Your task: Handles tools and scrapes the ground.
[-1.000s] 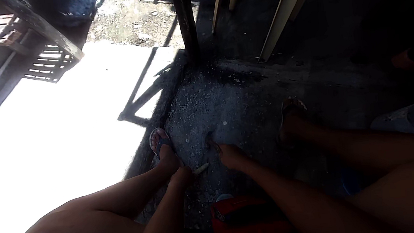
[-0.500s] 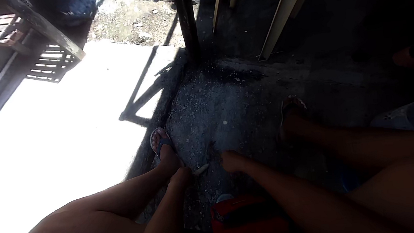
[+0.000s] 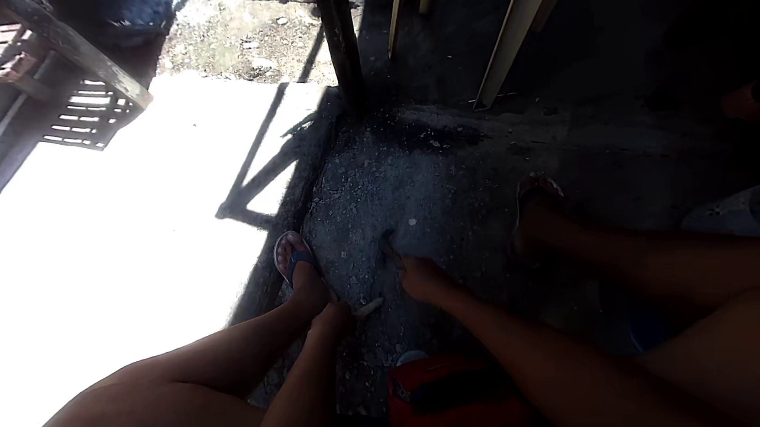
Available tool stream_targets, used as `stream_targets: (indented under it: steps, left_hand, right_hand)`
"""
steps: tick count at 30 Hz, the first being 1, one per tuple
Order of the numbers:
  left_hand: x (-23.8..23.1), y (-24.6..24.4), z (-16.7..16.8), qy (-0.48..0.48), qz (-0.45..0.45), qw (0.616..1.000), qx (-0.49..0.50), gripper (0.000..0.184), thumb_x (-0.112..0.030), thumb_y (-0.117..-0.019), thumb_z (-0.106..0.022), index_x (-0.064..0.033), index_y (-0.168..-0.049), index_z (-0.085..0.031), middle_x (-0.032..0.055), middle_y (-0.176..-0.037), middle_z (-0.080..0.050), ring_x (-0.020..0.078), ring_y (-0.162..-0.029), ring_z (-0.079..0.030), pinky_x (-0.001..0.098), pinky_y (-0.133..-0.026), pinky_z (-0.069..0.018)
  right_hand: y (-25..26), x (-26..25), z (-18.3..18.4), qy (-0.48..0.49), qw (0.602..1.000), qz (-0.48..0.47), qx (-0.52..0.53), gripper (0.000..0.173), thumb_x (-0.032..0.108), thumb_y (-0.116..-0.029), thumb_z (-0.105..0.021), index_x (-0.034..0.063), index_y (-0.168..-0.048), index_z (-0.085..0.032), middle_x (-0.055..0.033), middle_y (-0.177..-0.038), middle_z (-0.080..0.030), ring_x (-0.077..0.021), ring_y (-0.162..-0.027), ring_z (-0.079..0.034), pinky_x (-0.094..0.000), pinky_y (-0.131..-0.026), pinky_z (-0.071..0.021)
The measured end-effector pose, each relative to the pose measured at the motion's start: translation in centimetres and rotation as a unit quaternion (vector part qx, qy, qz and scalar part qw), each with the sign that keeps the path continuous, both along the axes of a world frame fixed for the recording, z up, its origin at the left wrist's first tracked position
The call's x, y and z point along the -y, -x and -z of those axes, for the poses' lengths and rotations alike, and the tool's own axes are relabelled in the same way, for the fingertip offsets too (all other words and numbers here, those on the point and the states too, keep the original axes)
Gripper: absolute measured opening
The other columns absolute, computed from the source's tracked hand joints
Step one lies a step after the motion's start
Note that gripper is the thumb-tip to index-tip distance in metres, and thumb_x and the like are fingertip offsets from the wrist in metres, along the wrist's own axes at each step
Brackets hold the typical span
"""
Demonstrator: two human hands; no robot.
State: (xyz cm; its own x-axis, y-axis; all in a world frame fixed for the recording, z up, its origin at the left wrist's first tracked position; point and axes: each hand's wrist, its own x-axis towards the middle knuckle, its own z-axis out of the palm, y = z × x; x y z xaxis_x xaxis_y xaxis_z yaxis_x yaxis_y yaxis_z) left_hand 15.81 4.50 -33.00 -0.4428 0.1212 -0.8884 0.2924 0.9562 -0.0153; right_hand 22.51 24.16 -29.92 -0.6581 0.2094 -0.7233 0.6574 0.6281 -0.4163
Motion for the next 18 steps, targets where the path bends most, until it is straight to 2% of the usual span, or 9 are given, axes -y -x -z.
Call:
stream_targets:
  steps: [2, 3, 6, 8, 10, 12, 14, 16, 18]
  left_hand:
    - [0.2, -0.2, 0.2, 0.002, 0.004, 1.0, 0.002, 0.043, -0.039, -0.1054, -0.054, -0.0015, -0.123, -0.062, 0.0213, -0.118, -0.067, 0.0354, -0.103, -0.069, 0.0582, -0.088, -0.0553]
    - [0.2, -0.1, 0.2, 0.002, 0.006, 1.0, -0.001, 0.043, -0.04, -0.1054, -0.054, -0.0015, -0.124, -0.062, 0.0214, -0.12, -0.067, 0.0357, -0.104, -0.069, 0.0589, -0.089, -0.0553]
    - [-0.2, 0.2, -0.2, 0.004, 0.015, 1.0, -0.004, 0.044, -0.041, -0.1054, -0.055, -0.0014, -0.124, -0.062, 0.0213, -0.121, -0.067, 0.0363, -0.107, -0.069, 0.059, -0.091, -0.0549]
    - [-0.4, 0.2, -0.3, 0.005, 0.017, 1.0, -0.001, 0.044, -0.04, -0.1059, -0.054, -0.0004, -0.124, -0.062, 0.0222, -0.122, -0.066, 0.0372, -0.108, -0.069, 0.0599, -0.091, -0.0545]
    - [-0.2, 0.1, -0.4, 0.003, 0.018, 1.0, 0.002, 0.044, -0.039, -0.1062, -0.053, 0.0005, -0.122, -0.063, 0.0232, -0.121, -0.066, 0.0378, -0.107, -0.069, 0.0604, -0.09, -0.0544]
    - [0.2, -0.2, -0.1, 0.002, 0.02, 1.0, 0.005, 0.044, -0.04, -0.1061, -0.053, -0.0001, -0.121, -0.063, 0.0225, -0.117, -0.067, 0.0365, -0.103, -0.069, 0.0592, -0.088, -0.0551]
    - [0.3, 0.0, -0.1, 0.003, 0.019, 1.0, 0.004, 0.044, -0.04, -0.1056, -0.055, -0.0002, -0.121, -0.063, 0.0219, -0.117, -0.067, 0.036, -0.102, -0.07, 0.0588, -0.088, -0.0557]
    - [0.2, 0.1, -0.2, 0.009, 0.024, 1.0, 0.006, 0.043, -0.039, -0.1049, -0.056, 0.0004, -0.12, -0.063, 0.0217, -0.117, -0.068, 0.036, -0.102, -0.07, 0.0587, -0.088, -0.0553]
    - [0.0, -0.2, -0.2, 0.012, 0.025, 1.0, 0.01, 0.042, -0.039, -0.1056, -0.055, 0.0006, -0.12, -0.062, 0.0216, -0.117, -0.067, 0.0353, -0.102, -0.07, 0.058, -0.088, -0.0556]
  right_hand:
    - [-0.5, 0.9, 0.5, -0.014, 1.0, 0.005, -0.018, 0.052, 0.022, -0.1101, -0.045, 0.0028, -0.156, -0.028, -0.0215, -0.112, -0.068, -0.0364, -0.105, -0.071, -0.0516, -0.09, -0.0585]
    - [-0.7, 1.0, 0.5, 0.002, 1.0, -0.022, -0.001, 0.052, 0.021, -0.1103, -0.044, 0.0005, -0.155, -0.028, -0.0218, -0.111, -0.068, -0.0355, -0.102, -0.072, -0.0504, -0.088, -0.059]
    - [-0.7, 0.0, 0.3, 0.072, 0.989, -0.1, 0.085, 0.033, 0.021, -0.1088, -0.044, -0.0005, -0.132, -0.054, -0.0156, -0.098, -0.063, -0.022, -0.077, -0.065, -0.0386, -0.072, -0.0551]
    - [-0.3, -0.3, 0.3, 0.059, 0.994, -0.069, 0.057, 0.031, 0.024, -0.1091, -0.046, 0.0028, -0.126, -0.06, -0.0141, -0.097, -0.064, -0.0216, -0.078, -0.066, -0.0389, -0.073, -0.0549]
    - [-0.3, 0.4, 0.4, 0.029, 0.999, -0.016, -0.006, 0.038, 0.021, -0.1089, -0.048, 0.0, -0.14, -0.052, -0.0225, -0.112, -0.068, -0.035, -0.102, -0.071, -0.0523, -0.088, -0.0571]
    - [-0.9, 1.3, 0.6, 0.018, 1.0, -0.024, -0.001, 0.049, 0.021, -0.1092, -0.045, -0.0003, -0.152, -0.034, -0.0226, -0.114, -0.068, -0.0356, -0.105, -0.071, -0.0514, -0.09, -0.0584]
    - [-1.1, 1.0, 0.4, 0.059, 0.993, -0.084, 0.063, 0.037, 0.02, -0.1084, -0.046, -0.0029, -0.138, -0.047, -0.0177, -0.1, -0.064, -0.0254, -0.083, -0.068, -0.0415, -0.076, -0.0569]
    - [-0.6, 0.1, 0.3, 0.084, 0.987, -0.088, 0.103, 0.03, 0.024, -0.1093, -0.044, 0.0021, -0.126, -0.056, -0.0105, -0.089, -0.06, -0.0166, -0.069, -0.061, -0.0332, -0.065, -0.0518]
    - [-0.5, -0.1, 0.3, 0.045, 0.996, -0.046, 0.063, 0.032, 0.027, -0.1094, -0.045, 0.0036, -0.127, -0.06, -0.0123, -0.093, -0.064, -0.0199, -0.076, -0.065, -0.0368, -0.07, -0.0544]
